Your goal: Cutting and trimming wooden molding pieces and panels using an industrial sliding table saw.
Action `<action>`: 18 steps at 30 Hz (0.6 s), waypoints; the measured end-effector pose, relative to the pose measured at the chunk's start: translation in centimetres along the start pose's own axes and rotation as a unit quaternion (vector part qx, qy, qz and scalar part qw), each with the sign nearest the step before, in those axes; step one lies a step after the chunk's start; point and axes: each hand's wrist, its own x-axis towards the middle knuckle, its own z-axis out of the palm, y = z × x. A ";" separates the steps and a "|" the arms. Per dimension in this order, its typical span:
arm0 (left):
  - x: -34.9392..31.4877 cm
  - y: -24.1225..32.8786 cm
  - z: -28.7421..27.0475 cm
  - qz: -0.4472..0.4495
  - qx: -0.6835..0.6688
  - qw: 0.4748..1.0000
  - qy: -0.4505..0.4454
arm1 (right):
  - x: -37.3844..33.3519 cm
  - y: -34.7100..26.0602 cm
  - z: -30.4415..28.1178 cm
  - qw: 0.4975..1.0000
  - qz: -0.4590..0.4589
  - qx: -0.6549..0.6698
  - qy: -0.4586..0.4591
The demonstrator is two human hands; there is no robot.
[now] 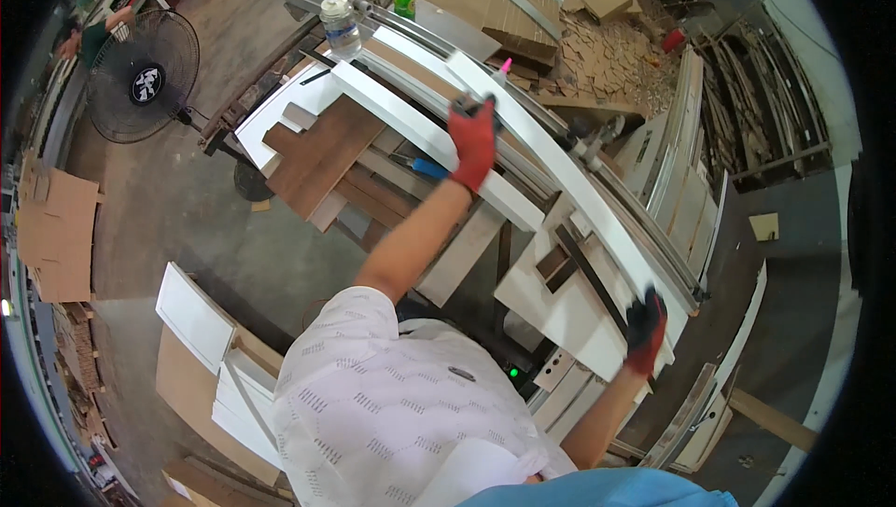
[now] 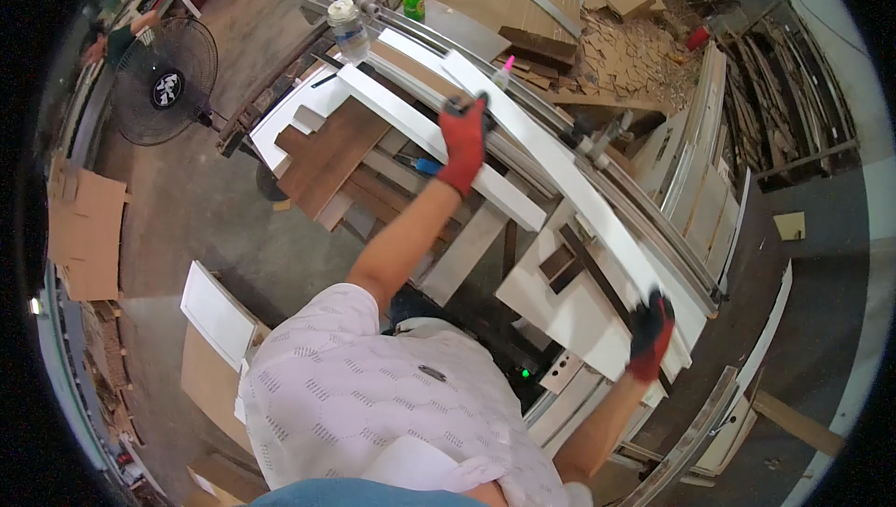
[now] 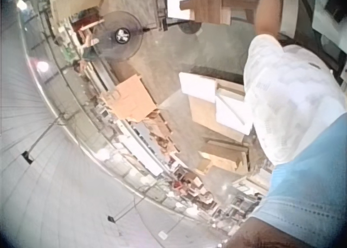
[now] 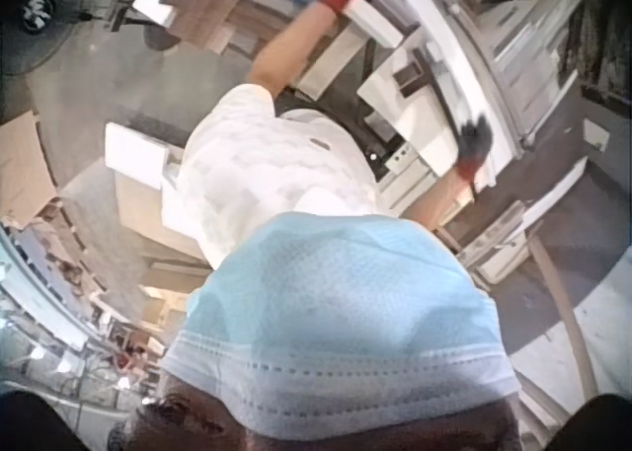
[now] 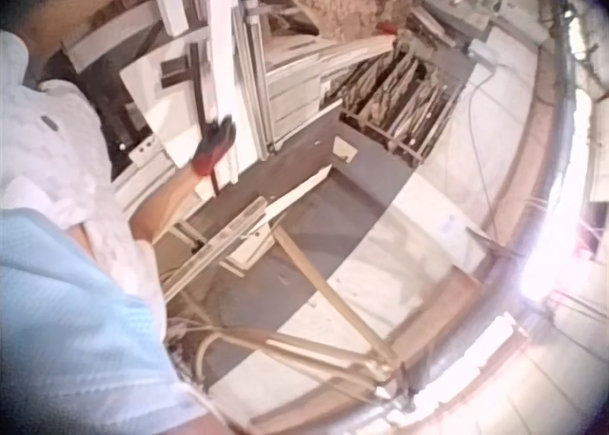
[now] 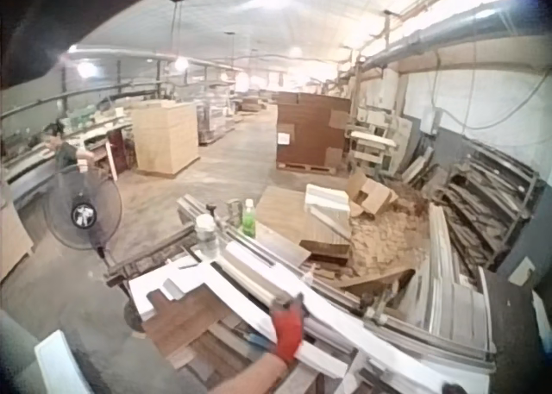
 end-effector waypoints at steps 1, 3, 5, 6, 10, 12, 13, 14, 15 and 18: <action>4.3 0.6 -1.2 0.017 0.020 1.000 0.011 | 0.9 -0.7 6.6 0.999 -0.017 -0.029 -0.013; 11.8 -0.2 -2.7 0.020 0.006 1.000 0.007 | 5.6 -0.6 12.5 0.994 -0.016 -0.066 -0.089; 17.5 -0.5 -3.8 0.051 0.104 0.993 0.036 | 6.7 -1.2 18.9 0.986 -0.031 -0.106 -0.124; 18.6 -0.3 -3.7 0.035 0.112 0.993 0.009 | 7.4 -1.4 20.7 0.986 -0.034 -0.111 -0.116; 25.3 -0.8 -5.3 0.011 0.181 0.980 0.077 | 9.9 -0.9 26.1 0.984 0.006 -0.130 -0.122; 25.2 -1.2 -5.1 0.013 0.217 0.972 0.084 | 11.7 -0.3 25.9 0.981 0.026 -0.140 -0.134; 25.2 -1.1 -5.2 0.025 0.255 0.962 0.095 | 12.6 -0.1 25.8 0.981 0.024 -0.143 -0.132; 25.2 -1.0 -5.1 0.023 0.253 0.963 0.094 | 13.4 0.1 25.5 0.979 0.028 -0.134 -0.149; 25.3 -0.8 -5.5 0.041 0.298 0.946 0.118 | 13.5 0.4 25.8 0.977 0.034 -0.124 -0.170; 24.6 -0.1 -6.1 0.040 0.323 0.938 0.122 | 13.4 1.4 25.7 0.947 -0.122 -0.227 -0.190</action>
